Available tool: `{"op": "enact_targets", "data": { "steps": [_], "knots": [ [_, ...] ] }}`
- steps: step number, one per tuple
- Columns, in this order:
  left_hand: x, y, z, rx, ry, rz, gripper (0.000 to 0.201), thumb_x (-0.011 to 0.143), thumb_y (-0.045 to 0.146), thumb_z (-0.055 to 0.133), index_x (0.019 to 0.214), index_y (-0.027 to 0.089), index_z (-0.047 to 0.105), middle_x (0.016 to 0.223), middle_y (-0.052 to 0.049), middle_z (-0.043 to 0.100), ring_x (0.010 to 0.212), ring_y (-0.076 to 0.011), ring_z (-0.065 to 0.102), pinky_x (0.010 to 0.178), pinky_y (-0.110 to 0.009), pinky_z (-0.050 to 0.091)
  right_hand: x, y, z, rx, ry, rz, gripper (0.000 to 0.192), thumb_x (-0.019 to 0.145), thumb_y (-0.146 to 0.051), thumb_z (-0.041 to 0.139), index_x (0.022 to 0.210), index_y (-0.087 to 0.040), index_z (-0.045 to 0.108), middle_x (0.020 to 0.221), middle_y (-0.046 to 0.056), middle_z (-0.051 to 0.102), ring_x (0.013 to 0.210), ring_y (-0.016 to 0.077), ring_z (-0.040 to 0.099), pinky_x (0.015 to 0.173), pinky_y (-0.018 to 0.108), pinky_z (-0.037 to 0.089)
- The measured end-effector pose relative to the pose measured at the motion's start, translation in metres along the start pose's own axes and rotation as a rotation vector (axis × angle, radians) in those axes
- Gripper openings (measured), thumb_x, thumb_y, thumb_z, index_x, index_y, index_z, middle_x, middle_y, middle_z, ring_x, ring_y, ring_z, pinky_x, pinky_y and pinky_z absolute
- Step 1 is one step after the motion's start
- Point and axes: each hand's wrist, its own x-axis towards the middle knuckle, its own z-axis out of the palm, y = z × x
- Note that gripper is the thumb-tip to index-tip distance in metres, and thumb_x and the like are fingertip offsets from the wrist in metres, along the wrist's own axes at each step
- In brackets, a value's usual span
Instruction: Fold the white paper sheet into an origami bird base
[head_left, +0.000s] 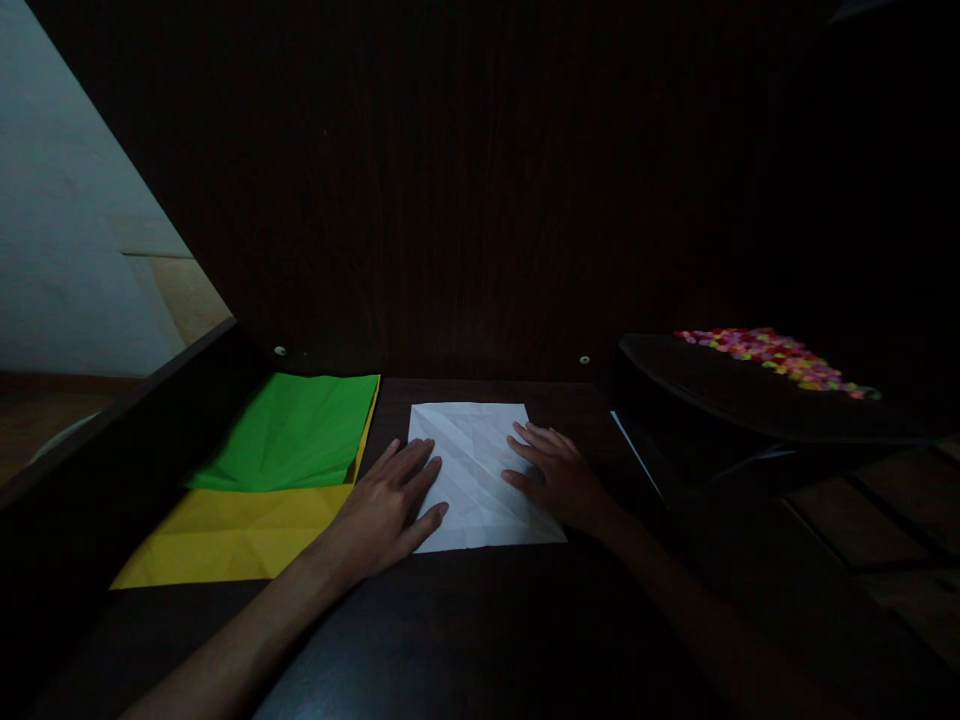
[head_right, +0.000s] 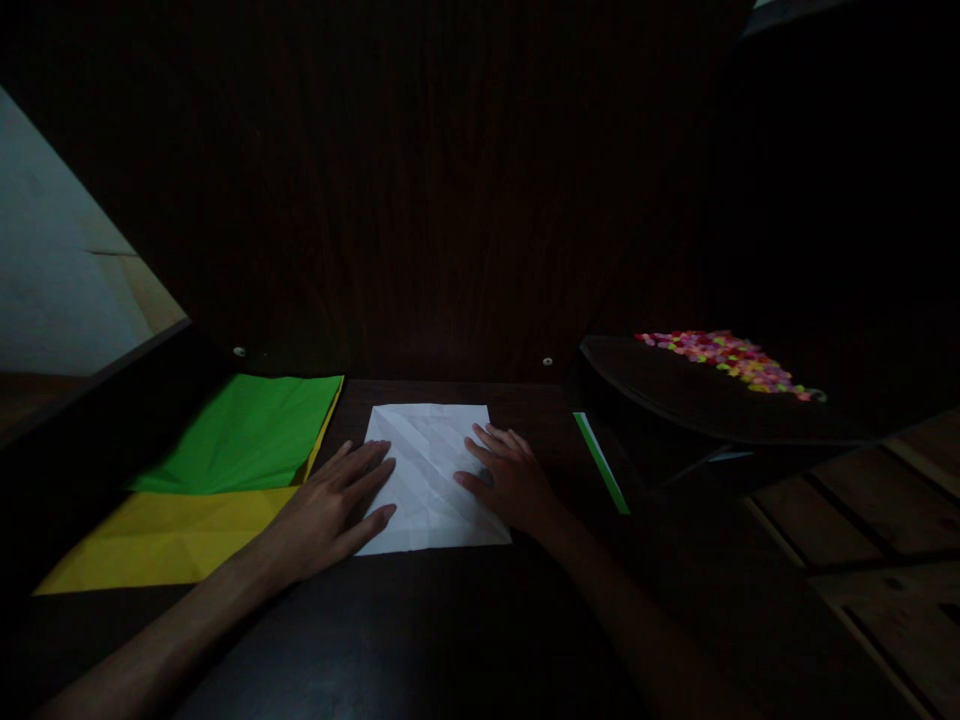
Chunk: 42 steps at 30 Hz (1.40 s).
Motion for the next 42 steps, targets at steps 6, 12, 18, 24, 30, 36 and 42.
{"op": "enact_targets", "data": {
  "steps": [6,12,18,24,30,36,42],
  "knots": [
    [0.004,-0.001,-0.007,0.085,0.144,-0.112,0.037,0.089,0.035,0.054,0.117,0.012,0.064,0.119,-0.015,0.068,0.121,-0.0341,0.056,0.112,-0.060,0.030,0.000,-0.001,0.000,-0.023,-0.014,-0.005,0.051,0.092,-0.053,0.049,0.129,-0.020,0.060,0.144,0.010,0.049,0.135,0.0308,0.043,0.111,0.056,0.033],
    [0.004,-0.004,-0.005,0.127,0.181,-0.215,0.028,0.088,0.032,0.052,0.093,0.012,0.072,0.101,-0.014,0.074,0.106,-0.0332,0.065,0.111,-0.060,0.031,-0.002,-0.001,0.002,-0.014,-0.002,0.003,0.051,0.092,-0.054,0.048,0.132,-0.024,0.058,0.145,0.007,0.049,0.136,0.0312,0.041,0.111,0.057,0.033],
    [0.002,-0.013,0.001,0.123,0.151,-0.268,0.034,0.089,0.034,0.051,0.102,0.009,0.071,0.109,-0.017,0.071,0.111,-0.0343,0.062,0.107,-0.057,0.039,-0.004,0.000,0.005,0.007,0.016,0.027,0.052,0.091,-0.053,0.050,0.131,-0.021,0.059,0.145,0.007,0.049,0.138,0.0353,0.037,0.108,0.057,0.036],
    [0.002,-0.016,0.002,0.009,0.155,-0.255,0.031,0.089,0.034,0.052,0.103,0.013,0.070,0.112,-0.016,0.071,0.111,-0.0334,0.062,0.110,-0.062,0.030,-0.004,-0.001,0.005,0.018,0.039,0.036,0.049,0.090,-0.050,0.053,0.130,-0.022,0.060,0.143,0.008,0.051,0.135,0.0350,0.041,0.107,0.058,0.037],
    [0.004,-0.012,-0.004,-0.199,0.151,-0.320,0.035,0.090,0.038,0.052,0.113,0.016,0.065,0.112,-0.013,0.071,0.107,-0.0308,0.065,0.115,-0.061,0.019,-0.004,-0.005,0.003,0.049,0.064,0.051,0.045,0.087,-0.046,0.059,0.127,-0.024,0.062,0.141,0.007,0.054,0.132,0.0341,0.045,0.106,0.058,0.038],
    [0.006,-0.010,-0.006,-0.576,0.195,-0.509,0.039,0.086,0.040,0.059,0.119,0.018,0.061,0.118,-0.011,0.068,0.106,-0.0288,0.066,0.098,-0.050,0.049,-0.003,-0.005,0.004,0.083,0.077,0.056,0.045,0.086,-0.045,0.061,0.125,-0.022,0.063,0.138,0.009,0.057,0.130,0.0327,0.046,0.106,0.056,0.038],
    [0.011,-0.008,0.000,-1.085,0.363,-0.707,0.063,0.075,0.034,0.073,0.130,0.021,0.046,0.149,-0.016,0.040,0.103,-0.0263,0.068,0.087,-0.042,0.057,-0.003,-0.005,0.004,0.117,0.093,0.051,0.045,0.085,-0.044,0.062,0.125,-0.024,0.062,0.137,0.008,0.057,0.130,0.0312,0.046,0.106,0.056,0.038]
  ]
}}
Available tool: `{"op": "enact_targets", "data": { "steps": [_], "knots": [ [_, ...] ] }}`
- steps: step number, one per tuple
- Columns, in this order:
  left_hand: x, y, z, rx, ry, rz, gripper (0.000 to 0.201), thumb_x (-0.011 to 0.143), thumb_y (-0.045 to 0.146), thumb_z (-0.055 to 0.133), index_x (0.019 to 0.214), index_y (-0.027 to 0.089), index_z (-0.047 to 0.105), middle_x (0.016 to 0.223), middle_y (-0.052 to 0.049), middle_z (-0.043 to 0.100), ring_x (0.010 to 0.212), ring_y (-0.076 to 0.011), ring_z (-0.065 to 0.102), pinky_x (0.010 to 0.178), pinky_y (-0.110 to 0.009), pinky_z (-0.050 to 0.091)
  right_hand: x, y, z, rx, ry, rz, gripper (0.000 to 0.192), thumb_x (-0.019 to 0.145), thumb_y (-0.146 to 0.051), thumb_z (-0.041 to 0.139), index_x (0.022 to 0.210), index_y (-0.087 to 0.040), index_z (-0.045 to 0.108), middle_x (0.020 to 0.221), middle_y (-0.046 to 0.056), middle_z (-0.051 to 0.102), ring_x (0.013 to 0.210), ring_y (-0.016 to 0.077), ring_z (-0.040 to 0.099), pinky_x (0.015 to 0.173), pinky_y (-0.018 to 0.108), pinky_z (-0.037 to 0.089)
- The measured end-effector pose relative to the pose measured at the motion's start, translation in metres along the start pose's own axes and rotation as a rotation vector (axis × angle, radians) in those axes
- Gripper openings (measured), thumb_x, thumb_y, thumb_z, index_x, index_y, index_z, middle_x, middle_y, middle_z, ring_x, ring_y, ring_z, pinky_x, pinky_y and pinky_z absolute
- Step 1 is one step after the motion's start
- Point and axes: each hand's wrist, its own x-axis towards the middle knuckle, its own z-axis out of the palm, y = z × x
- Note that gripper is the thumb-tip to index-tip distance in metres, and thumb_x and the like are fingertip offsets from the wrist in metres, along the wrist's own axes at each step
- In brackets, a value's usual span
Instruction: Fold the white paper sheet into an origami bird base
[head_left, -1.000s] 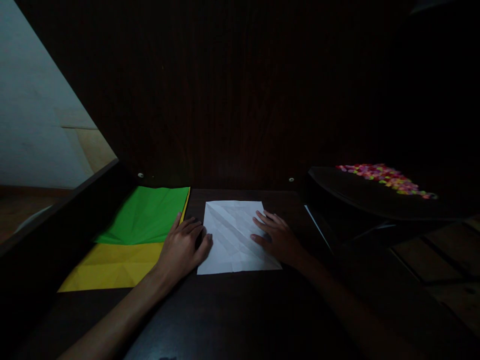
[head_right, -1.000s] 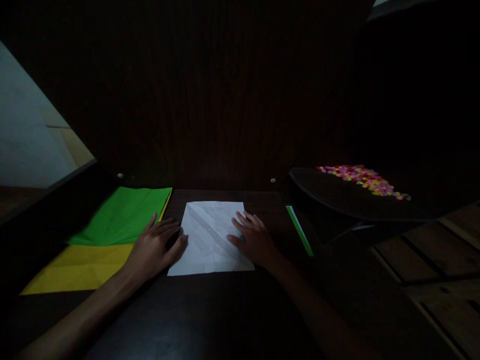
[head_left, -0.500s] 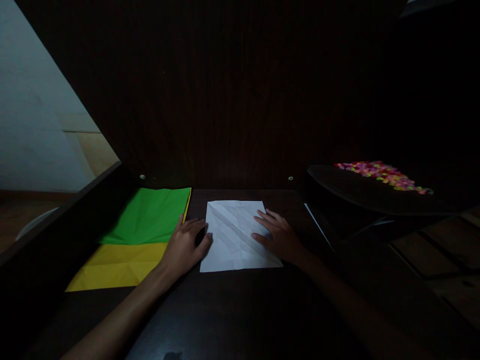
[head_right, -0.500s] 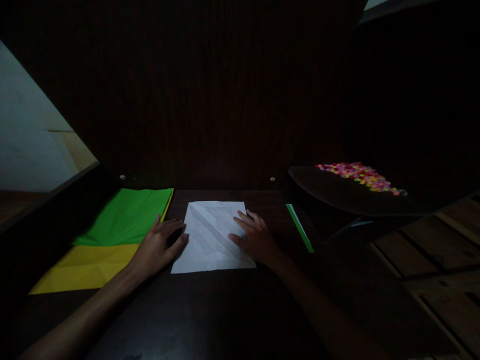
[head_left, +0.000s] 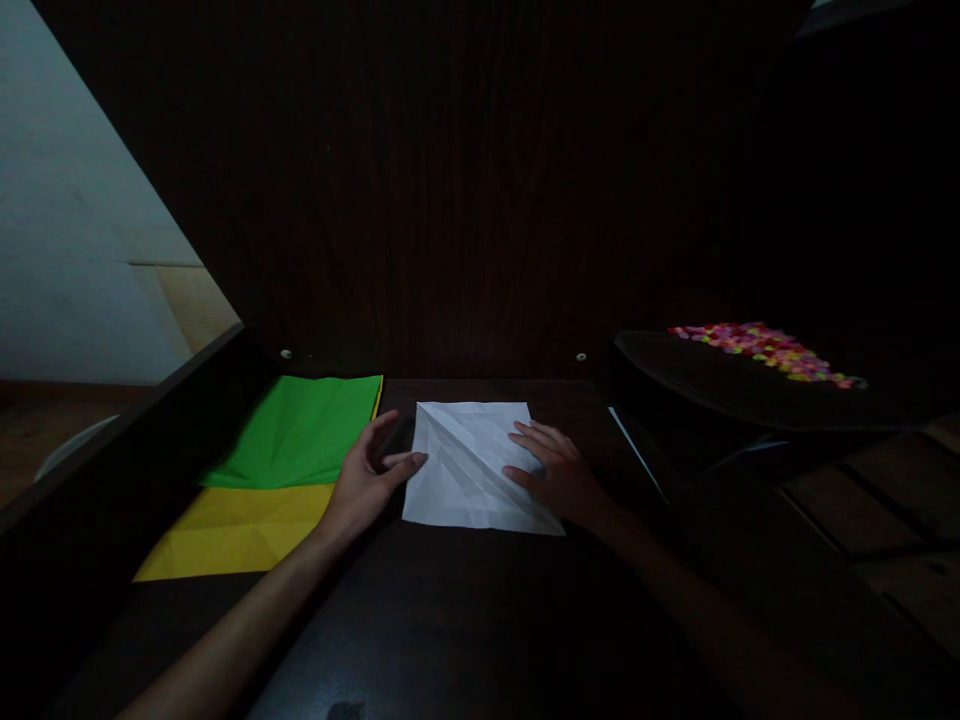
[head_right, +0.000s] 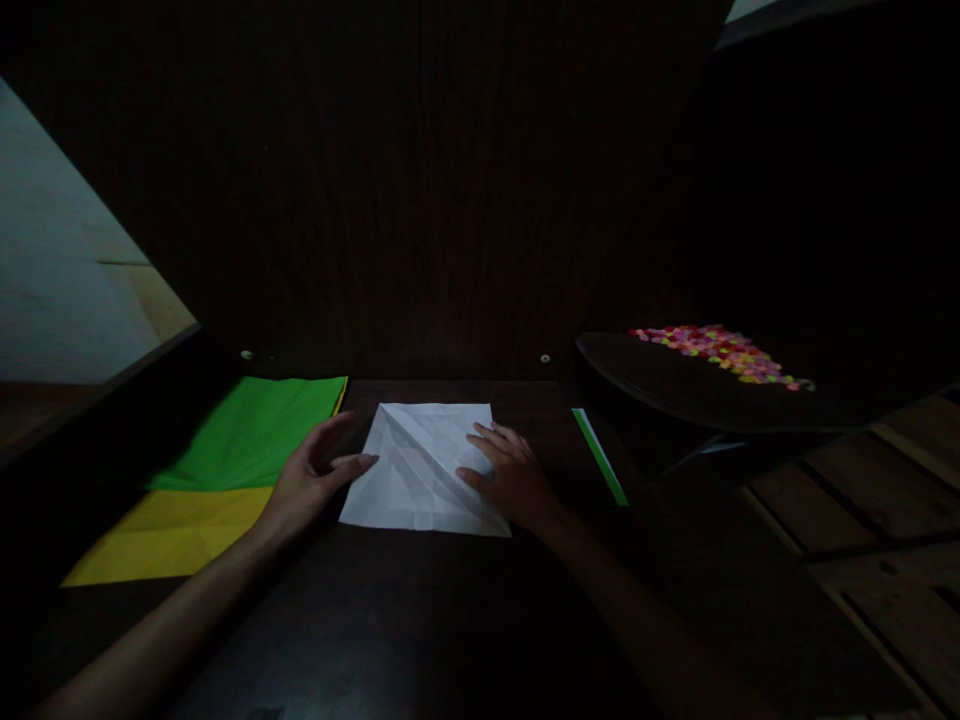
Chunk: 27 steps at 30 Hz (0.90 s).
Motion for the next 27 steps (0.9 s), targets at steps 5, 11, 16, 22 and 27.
{"op": "enact_targets", "data": {
  "steps": [5,11,16,22,27],
  "knots": [
    [0.0002,-0.0008,0.0027,-0.200,-0.063,-0.070,0.066,0.071,0.023,0.074,0.129,0.023,0.044,0.141,-0.015,0.051,0.131,-0.0313,0.048,0.093,-0.043,0.054,0.0005,-0.0002,0.0005,0.015,0.008,0.002,0.043,0.085,-0.044,0.063,0.123,-0.024,0.064,0.136,0.008,0.059,0.128,0.0314,0.048,0.104,0.055,0.040],
    [-0.0039,0.0024,0.0028,-0.198,-0.272,-0.195,0.050,0.070,0.026,0.075,0.116,0.021,0.059,0.102,-0.007,0.072,0.089,-0.0241,0.070,0.073,-0.036,0.056,-0.0001,0.0033,0.0033,0.040,0.027,-0.003,0.044,0.084,-0.046,0.062,0.124,-0.026,0.063,0.136,0.008,0.058,0.128,0.0322,0.048,0.105,0.057,0.039],
    [-0.0075,0.0023,0.0032,-0.060,-0.332,-0.108,0.047,0.072,0.030,0.074,0.116,0.019,0.063,0.084,-0.002,0.068,0.069,-0.0160,0.064,0.059,-0.025,0.047,0.0012,0.0024,0.0005,0.106,0.070,0.007,0.044,0.083,-0.047,0.063,0.121,-0.024,0.064,0.135,0.011,0.057,0.128,0.0328,0.048,0.105,0.057,0.040],
    [-0.0076,0.0057,0.0005,-0.003,-0.245,0.041,0.049,0.075,0.029,0.069,0.122,0.021,0.060,0.101,-0.006,0.068,0.084,-0.0201,0.063,0.070,-0.031,0.049,0.0040,-0.0005,-0.0016,0.465,0.173,0.168,0.059,0.080,-0.045,0.067,0.132,-0.024,0.051,0.143,0.014,0.047,0.127,0.0309,0.050,0.101,0.051,0.047],
    [-0.0086,0.0061,-0.0002,-0.122,-0.213,0.053,0.053,0.075,0.032,0.070,0.125,0.022,0.057,0.098,-0.006,0.068,0.085,-0.0216,0.065,0.071,-0.033,0.051,0.0063,0.0000,0.0043,0.765,0.176,0.285,0.069,0.075,-0.044,0.069,0.134,-0.021,0.043,0.124,0.017,0.060,0.102,0.0268,0.065,0.087,0.045,0.056]
  ]
}}
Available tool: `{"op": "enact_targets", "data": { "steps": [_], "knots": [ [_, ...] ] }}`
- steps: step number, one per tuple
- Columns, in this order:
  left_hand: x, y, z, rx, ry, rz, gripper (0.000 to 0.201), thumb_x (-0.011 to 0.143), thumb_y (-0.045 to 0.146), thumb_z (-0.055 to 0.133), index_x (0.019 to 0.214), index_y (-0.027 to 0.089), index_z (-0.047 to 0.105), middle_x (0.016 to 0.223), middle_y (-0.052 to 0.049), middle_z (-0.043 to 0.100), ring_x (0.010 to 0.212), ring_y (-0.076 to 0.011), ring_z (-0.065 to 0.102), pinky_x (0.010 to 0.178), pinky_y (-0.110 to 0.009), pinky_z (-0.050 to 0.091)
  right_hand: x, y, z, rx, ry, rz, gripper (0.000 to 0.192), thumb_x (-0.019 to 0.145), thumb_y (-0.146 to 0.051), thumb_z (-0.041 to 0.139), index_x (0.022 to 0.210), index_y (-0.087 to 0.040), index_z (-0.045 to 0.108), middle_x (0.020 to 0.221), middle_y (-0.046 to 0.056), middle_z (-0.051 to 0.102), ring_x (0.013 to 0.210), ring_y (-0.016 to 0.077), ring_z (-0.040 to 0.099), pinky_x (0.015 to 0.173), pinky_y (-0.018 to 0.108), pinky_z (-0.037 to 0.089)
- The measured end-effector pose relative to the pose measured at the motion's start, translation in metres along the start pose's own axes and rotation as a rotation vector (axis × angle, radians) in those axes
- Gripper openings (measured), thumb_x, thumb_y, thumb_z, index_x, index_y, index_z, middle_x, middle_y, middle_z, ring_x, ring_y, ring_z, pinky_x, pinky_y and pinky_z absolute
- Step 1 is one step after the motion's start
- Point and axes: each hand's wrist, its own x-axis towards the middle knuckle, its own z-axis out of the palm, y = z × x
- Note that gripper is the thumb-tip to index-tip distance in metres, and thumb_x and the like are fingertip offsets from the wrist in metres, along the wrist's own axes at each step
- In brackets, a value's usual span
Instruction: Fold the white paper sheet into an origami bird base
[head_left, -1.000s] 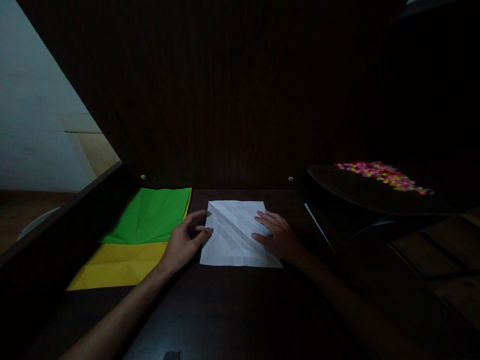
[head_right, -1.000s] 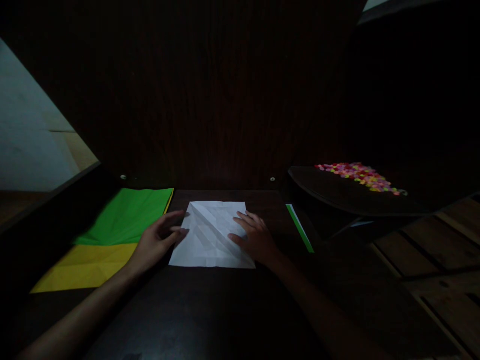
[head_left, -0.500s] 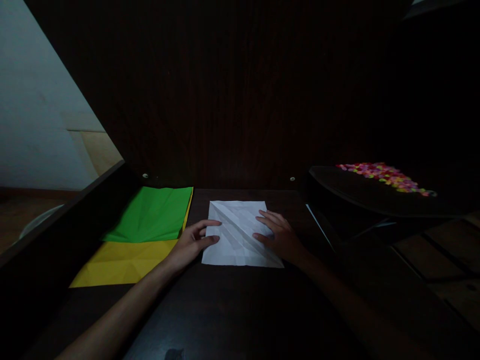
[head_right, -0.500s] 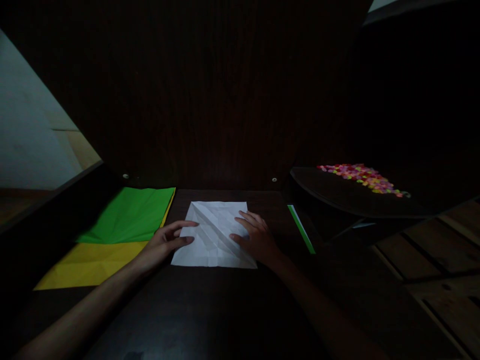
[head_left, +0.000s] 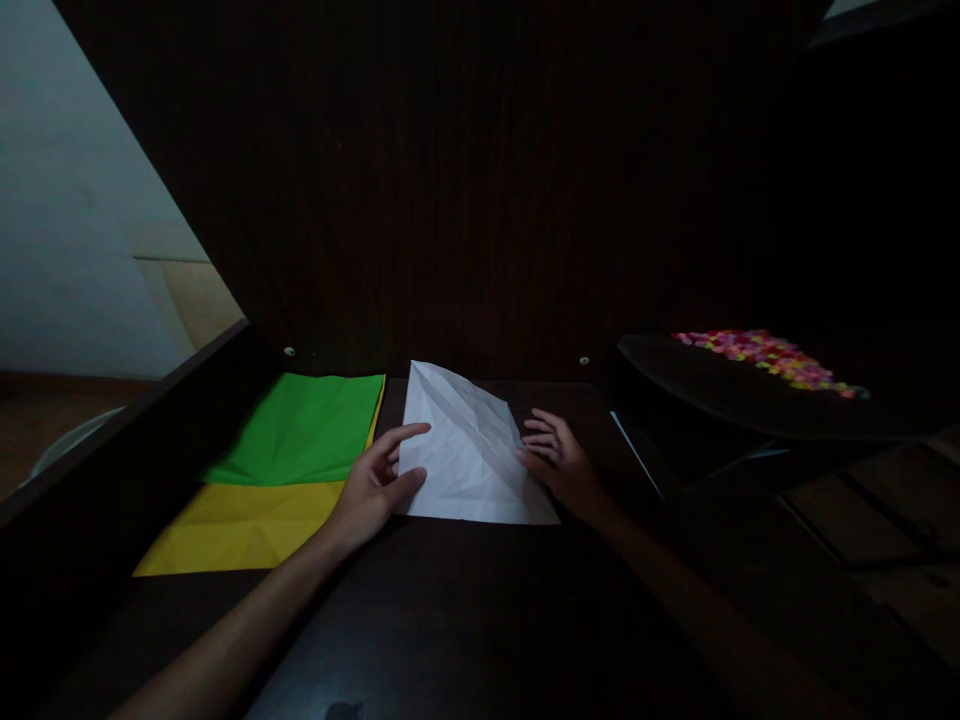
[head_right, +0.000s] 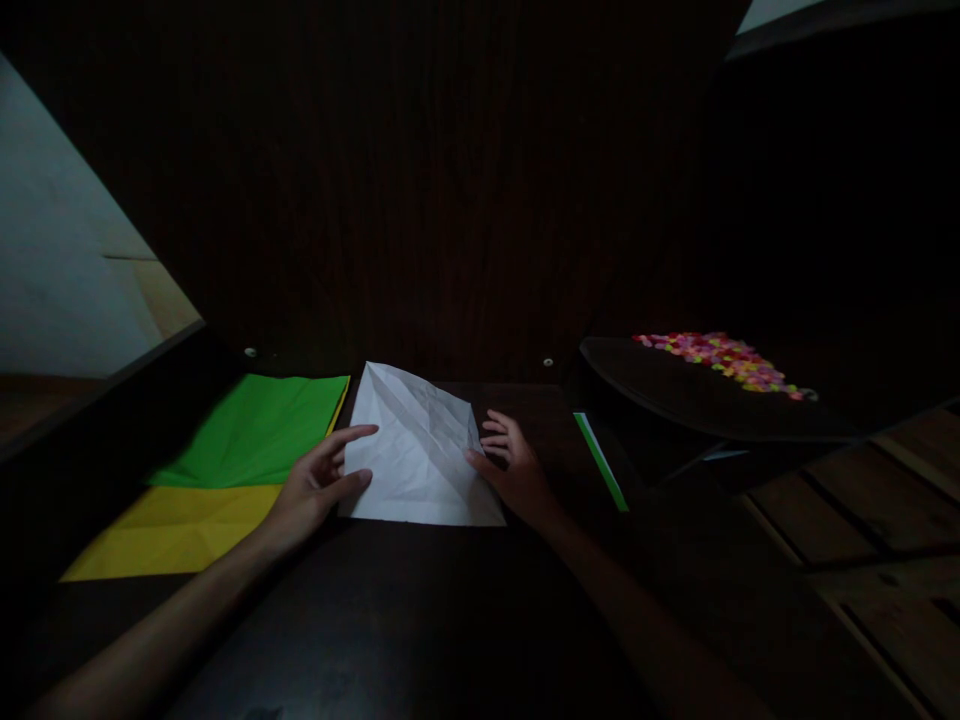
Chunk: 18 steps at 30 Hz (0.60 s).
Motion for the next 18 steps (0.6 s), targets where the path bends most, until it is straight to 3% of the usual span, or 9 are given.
{"op": "enact_targets", "data": {
  "steps": [4,11,15,18],
  "knots": [
    [-0.002,0.000,0.000,-0.031,0.040,0.014,0.055,0.075,0.032,0.073,0.126,0.020,0.057,0.096,-0.006,0.068,0.082,-0.0194,0.064,0.069,-0.029,0.050,0.000,-0.005,0.001,0.043,-0.061,0.057,0.057,0.078,-0.045,0.066,0.126,-0.018,0.049,0.093,0.009,0.069,0.084,0.0229,0.068,0.079,0.041,0.056],
    [-0.002,0.004,-0.001,-0.073,0.089,0.010,0.057,0.073,0.032,0.074,0.126,0.020,0.055,0.097,-0.005,0.067,0.084,-0.0196,0.064,0.071,-0.030,0.051,0.000,-0.020,-0.005,-0.045,-0.098,0.152,0.047,0.081,-0.050,0.059,0.117,-0.020,0.057,0.071,0.000,0.065,0.069,0.0202,0.064,0.066,0.033,0.051],
    [-0.002,0.005,-0.002,-0.064,0.088,0.002,0.056,0.074,0.031,0.074,0.126,0.021,0.055,0.096,-0.005,0.067,0.081,-0.0187,0.064,0.069,-0.029,0.051,0.000,-0.023,-0.007,0.013,-0.191,0.181,0.048,0.081,-0.049,0.058,0.120,-0.021,0.057,0.080,0.001,0.069,0.079,0.0217,0.066,0.073,0.035,0.050],
    [-0.002,0.003,-0.003,-0.011,0.090,0.009,0.054,0.074,0.031,0.073,0.125,0.020,0.057,0.092,-0.004,0.067,0.080,-0.0186,0.063,0.069,-0.029,0.050,0.001,-0.020,-0.007,0.094,-0.154,0.181,0.047,0.078,-0.047,0.062,0.117,-0.021,0.059,0.088,0.003,0.070,0.087,0.0227,0.066,0.079,0.036,0.049]
  ]
}}
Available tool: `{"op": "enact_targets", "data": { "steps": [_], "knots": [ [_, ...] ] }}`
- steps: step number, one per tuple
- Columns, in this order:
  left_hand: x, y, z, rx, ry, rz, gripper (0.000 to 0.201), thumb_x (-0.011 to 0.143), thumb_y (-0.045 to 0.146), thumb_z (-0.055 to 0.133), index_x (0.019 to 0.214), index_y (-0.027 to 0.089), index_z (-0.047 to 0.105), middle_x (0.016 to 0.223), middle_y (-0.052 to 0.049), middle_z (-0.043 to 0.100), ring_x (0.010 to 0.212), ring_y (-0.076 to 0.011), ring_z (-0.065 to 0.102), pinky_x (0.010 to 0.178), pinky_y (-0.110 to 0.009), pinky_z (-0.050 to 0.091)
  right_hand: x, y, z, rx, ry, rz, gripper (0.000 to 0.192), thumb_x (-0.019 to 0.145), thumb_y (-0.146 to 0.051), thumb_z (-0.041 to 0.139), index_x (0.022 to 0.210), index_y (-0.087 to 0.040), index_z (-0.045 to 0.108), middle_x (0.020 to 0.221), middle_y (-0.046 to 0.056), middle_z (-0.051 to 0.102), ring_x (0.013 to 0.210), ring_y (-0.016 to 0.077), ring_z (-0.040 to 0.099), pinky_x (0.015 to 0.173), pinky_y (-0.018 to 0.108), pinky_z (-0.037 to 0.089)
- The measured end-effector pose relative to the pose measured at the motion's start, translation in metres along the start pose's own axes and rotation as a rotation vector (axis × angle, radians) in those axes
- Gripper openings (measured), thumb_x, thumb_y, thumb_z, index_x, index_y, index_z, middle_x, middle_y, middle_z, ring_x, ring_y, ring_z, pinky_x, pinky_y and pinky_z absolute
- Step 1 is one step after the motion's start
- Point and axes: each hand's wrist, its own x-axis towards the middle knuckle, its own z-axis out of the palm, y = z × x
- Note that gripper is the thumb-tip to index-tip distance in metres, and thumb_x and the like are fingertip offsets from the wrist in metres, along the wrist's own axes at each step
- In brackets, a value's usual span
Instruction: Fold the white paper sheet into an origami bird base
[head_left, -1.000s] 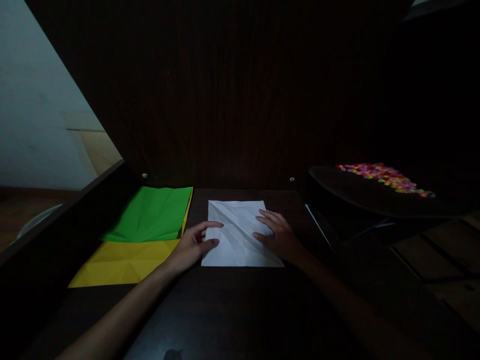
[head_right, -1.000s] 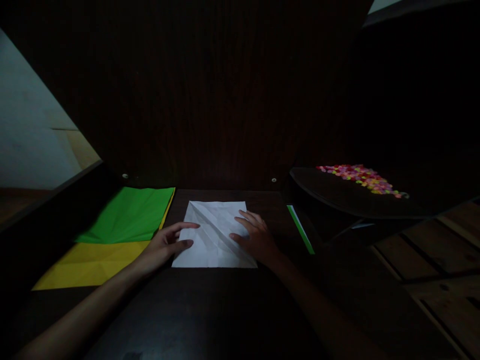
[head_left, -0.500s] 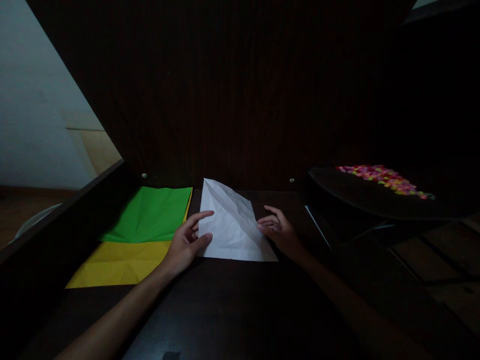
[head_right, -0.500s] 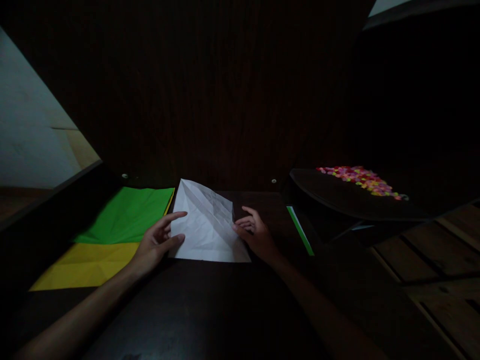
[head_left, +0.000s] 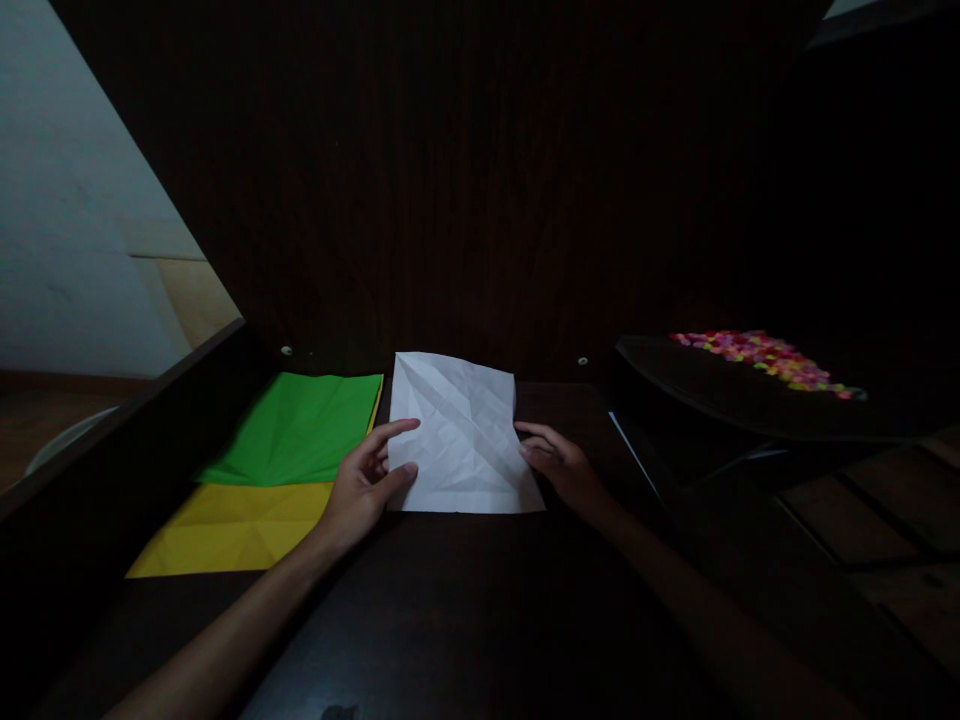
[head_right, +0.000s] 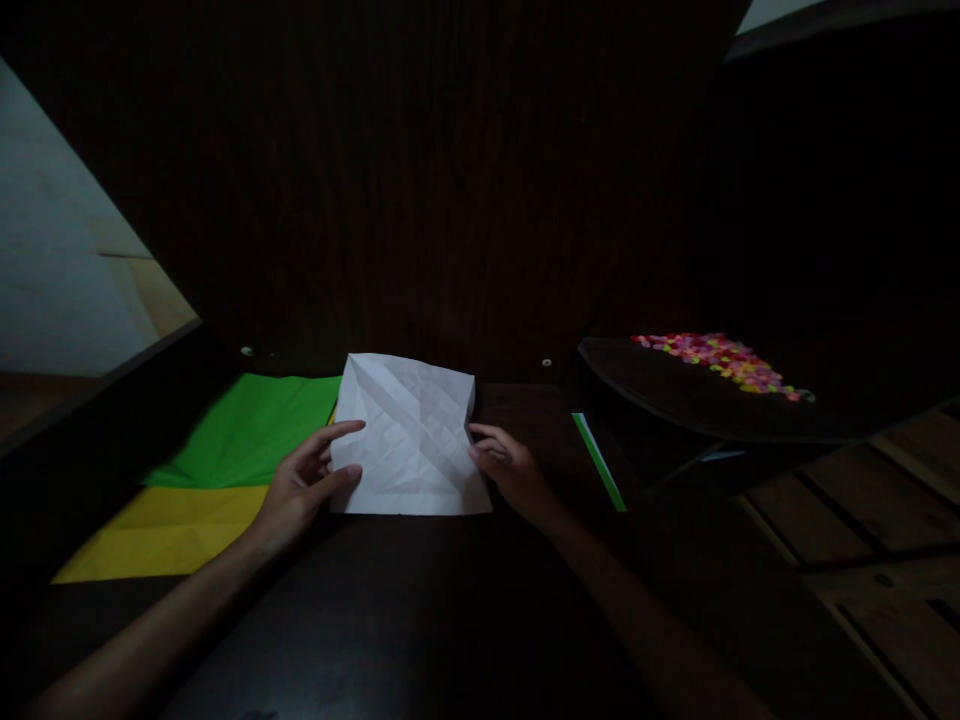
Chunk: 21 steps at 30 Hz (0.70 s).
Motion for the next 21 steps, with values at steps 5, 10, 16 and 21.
{"op": "enact_targets", "data": {
  "steps": [5,10,16,21],
  "knots": [
    [-0.0001,-0.0013,-0.0012,0.052,-0.010,0.020,0.050,0.074,0.030,0.071,0.122,0.020,0.060,0.096,-0.005,0.068,0.082,-0.0197,0.062,0.069,-0.029,0.049,0.0048,0.0034,-0.0023,0.206,0.099,0.037,0.049,0.071,-0.044,0.070,0.113,-0.022,0.061,0.088,0.004,0.069,0.081,0.0215,0.066,0.073,0.033,0.050],
    [-0.0001,0.0011,0.0009,0.074,-0.016,0.002,0.044,0.073,0.030,0.073,0.115,0.019,0.065,0.096,-0.005,0.067,0.084,-0.0196,0.060,0.070,-0.027,0.046,0.0024,-0.0015,-0.0033,0.338,0.101,0.111,0.043,0.063,-0.037,0.080,0.102,-0.021,0.070,0.088,0.004,0.071,0.080,0.0196,0.063,0.071,0.031,0.046],
    [0.0045,-0.0040,0.0007,0.148,0.058,-0.031,0.034,0.076,0.041,0.072,0.101,0.018,0.072,0.089,-0.004,0.065,0.075,-0.0166,0.055,0.062,-0.024,0.040,-0.0003,0.0036,-0.0020,0.214,0.075,0.090,0.040,0.063,-0.035,0.080,0.100,-0.021,0.074,0.074,0.001,0.067,0.069,0.0166,0.057,0.064,0.030,0.042],
    [0.0070,-0.0060,0.0010,0.128,0.044,-0.084,0.043,0.073,0.043,0.074,0.107,0.018,0.071,0.081,-0.003,0.064,0.069,-0.0151,0.054,0.058,-0.022,0.039,-0.0003,0.0063,-0.0035,0.159,0.062,0.043,0.036,0.066,-0.035,0.078,0.099,-0.021,0.075,0.080,0.003,0.070,0.073,0.0178,0.059,0.066,0.031,0.044]
  ]
}}
